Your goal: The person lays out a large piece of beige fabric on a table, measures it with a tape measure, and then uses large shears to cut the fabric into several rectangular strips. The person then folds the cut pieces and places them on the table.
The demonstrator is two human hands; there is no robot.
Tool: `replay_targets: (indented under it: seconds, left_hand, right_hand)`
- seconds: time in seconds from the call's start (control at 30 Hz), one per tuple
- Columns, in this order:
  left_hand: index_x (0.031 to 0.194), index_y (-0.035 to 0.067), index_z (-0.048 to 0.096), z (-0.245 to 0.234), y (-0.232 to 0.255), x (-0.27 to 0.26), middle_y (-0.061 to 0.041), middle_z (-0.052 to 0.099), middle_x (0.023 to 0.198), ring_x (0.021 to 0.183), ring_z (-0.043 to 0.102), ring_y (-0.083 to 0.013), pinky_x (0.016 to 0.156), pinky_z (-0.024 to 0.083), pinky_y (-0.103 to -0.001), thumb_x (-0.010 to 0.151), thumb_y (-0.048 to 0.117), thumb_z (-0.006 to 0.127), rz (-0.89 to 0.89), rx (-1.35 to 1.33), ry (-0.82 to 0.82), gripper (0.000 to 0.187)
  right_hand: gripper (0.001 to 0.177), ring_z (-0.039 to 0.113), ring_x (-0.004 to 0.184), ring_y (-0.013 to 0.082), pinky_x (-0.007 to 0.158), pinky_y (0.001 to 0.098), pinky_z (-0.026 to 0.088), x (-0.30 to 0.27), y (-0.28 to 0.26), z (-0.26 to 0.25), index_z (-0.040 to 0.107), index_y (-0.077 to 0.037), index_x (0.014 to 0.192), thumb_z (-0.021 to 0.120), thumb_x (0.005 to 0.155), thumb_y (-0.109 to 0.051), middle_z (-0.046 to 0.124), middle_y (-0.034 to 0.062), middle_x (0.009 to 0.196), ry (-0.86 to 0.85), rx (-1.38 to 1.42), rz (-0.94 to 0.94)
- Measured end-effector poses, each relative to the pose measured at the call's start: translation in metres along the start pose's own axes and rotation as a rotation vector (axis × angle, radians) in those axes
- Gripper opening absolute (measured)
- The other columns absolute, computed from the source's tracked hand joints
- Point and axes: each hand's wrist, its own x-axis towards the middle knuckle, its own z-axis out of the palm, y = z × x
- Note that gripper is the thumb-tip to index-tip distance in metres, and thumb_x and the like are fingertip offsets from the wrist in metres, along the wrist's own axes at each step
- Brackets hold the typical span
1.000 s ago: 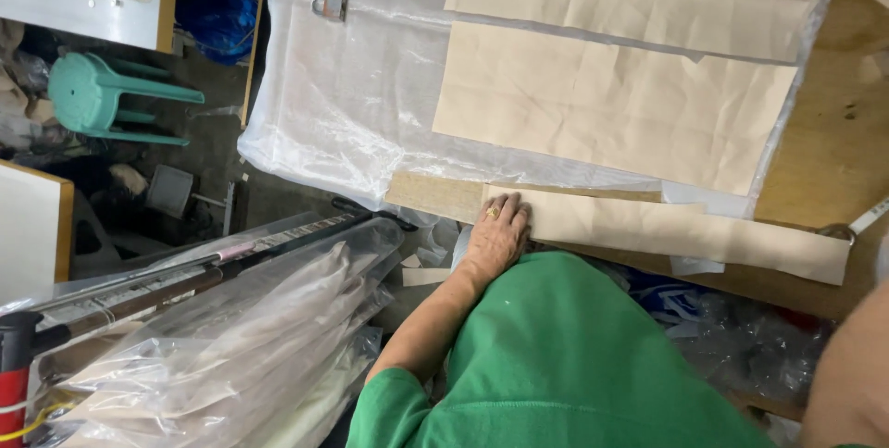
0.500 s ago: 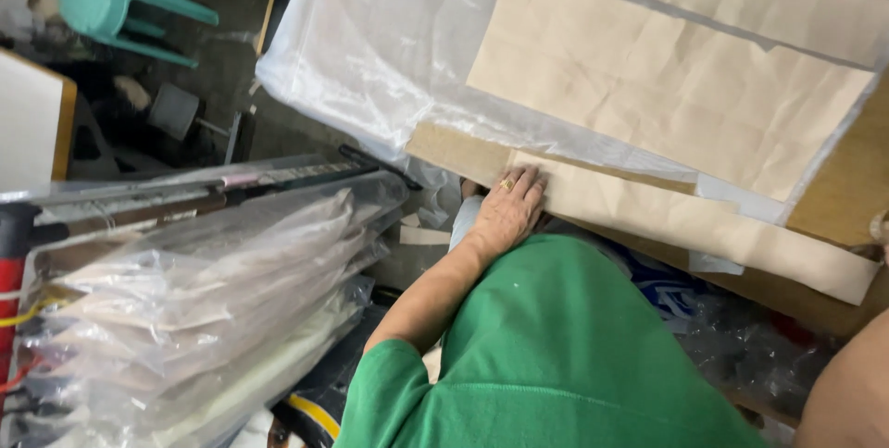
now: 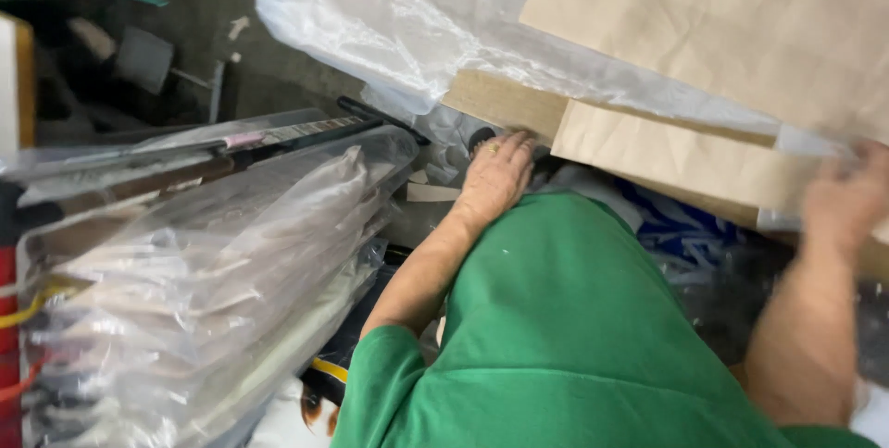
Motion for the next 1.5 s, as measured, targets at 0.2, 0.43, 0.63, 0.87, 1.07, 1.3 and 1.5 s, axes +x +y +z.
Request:
replay_targets:
  seconds: [0.2, 0.43, 0.63, 0.87, 1.07, 1.3, 1.5]
  left_hand:
    - [0.122, 0.013, 0.068, -0.021, -0.056, -0.039, -0.010, 0.070, 0.116, 0.105, 0.071, -0.0282, 0.089, 0.055, -0.041, 0.091, 0.027, 0.070, -0.024, -0.071, -0.129, 0.033]
    - [0.118, 0.013, 0.069, -0.029, -0.095, -0.027, -0.010, 0.070, 0.113, 0.095, 0.071, -0.0301, 0.083, 0.055, -0.042, 0.092, 0.028, 0.064, 0.183, -0.122, -0.203, 0.031]
    - [0.123, 0.015, 0.069, -0.010, -0.063, 0.042, -0.010, 0.068, 0.119, 0.101, 0.070, -0.0289, 0.085, 0.054, -0.039, 0.093, 0.031, 0.064, 0.465, -0.182, -0.127, 0.034]
    - [0.135, 0.009, 0.061, 0.012, -0.017, 0.081, -0.017, 0.058, 0.140, 0.134, 0.054, -0.0351, 0.114, 0.043, -0.048, 0.075, 0.032, 0.083, 0.621, -0.117, -0.242, 0.068]
    - [0.134, 0.002, 0.060, -0.001, -0.007, 0.098, -0.017, 0.057, 0.142, 0.130, 0.053, -0.0370, 0.117, 0.041, -0.050, 0.098, 0.014, 0.045, 0.621, -0.111, -0.372, 0.041]
    - [0.141, 0.011, 0.059, 0.013, -0.005, 0.094, -0.014, 0.059, 0.142, 0.131, 0.057, -0.0368, 0.115, 0.045, -0.051, 0.099, 0.016, 0.054, 0.576, -0.034, -0.407, 0.042]
    - [0.136, 0.013, 0.061, 0.011, 0.005, 0.103, -0.010, 0.063, 0.133, 0.119, 0.062, -0.0325, 0.106, 0.051, -0.046, 0.095, 0.016, 0.056, 0.589, 0.051, -0.362, 0.041]
  right_hand:
    - [0.034, 0.064, 0.117, 0.0360, 0.100, 0.0477, 0.050, -0.044, -0.202, -0.009, 0.072, -0.007, 0.128, 0.076, 0.097, -0.020, 0.066, 0.0143, 0.124, -0.150, -0.041, -0.073]
    - [0.054, 0.057, 0.127, 0.0433, 0.114, 0.0541, 0.036, -0.060, -0.263, 0.009, 0.065, -0.002, 0.137, 0.078, 0.094, -0.031, 0.059, 0.0242, 0.137, -0.147, -0.117, 0.074]
    - [0.052, 0.055, 0.129, 0.0423, 0.114, 0.0547, 0.037, -0.060, -0.267, 0.000, 0.061, -0.004, 0.140, 0.074, 0.096, -0.030, 0.057, 0.0233, 0.140, -0.130, -0.023, 0.110]
    - [0.038, 0.064, 0.115, 0.0376, 0.099, 0.0495, 0.050, -0.065, -0.162, -0.029, 0.065, -0.006, 0.131, 0.070, 0.101, -0.027, 0.064, 0.0174, 0.121, 0.041, -0.073, 0.541]
    - [0.064, 0.047, 0.131, 0.0424, 0.111, 0.0471, 0.037, -0.062, -0.057, -0.038, 0.045, 0.002, 0.144, 0.064, 0.103, -0.043, 0.051, 0.0255, 0.140, 0.016, 0.052, 1.050]
    - [0.083, 0.050, 0.123, 0.0444, 0.105, 0.0561, 0.040, -0.049, 0.000, -0.034, 0.043, 0.003, 0.142, 0.074, 0.098, -0.061, 0.052, 0.0234, 0.132, 0.035, -0.052, 1.142]
    - [0.082, 0.050, 0.117, 0.0416, 0.099, 0.0547, 0.042, -0.047, 0.017, -0.025, 0.052, 0.000, 0.129, 0.080, 0.086, -0.064, 0.053, 0.0200, 0.126, 0.059, -0.030, 1.240]
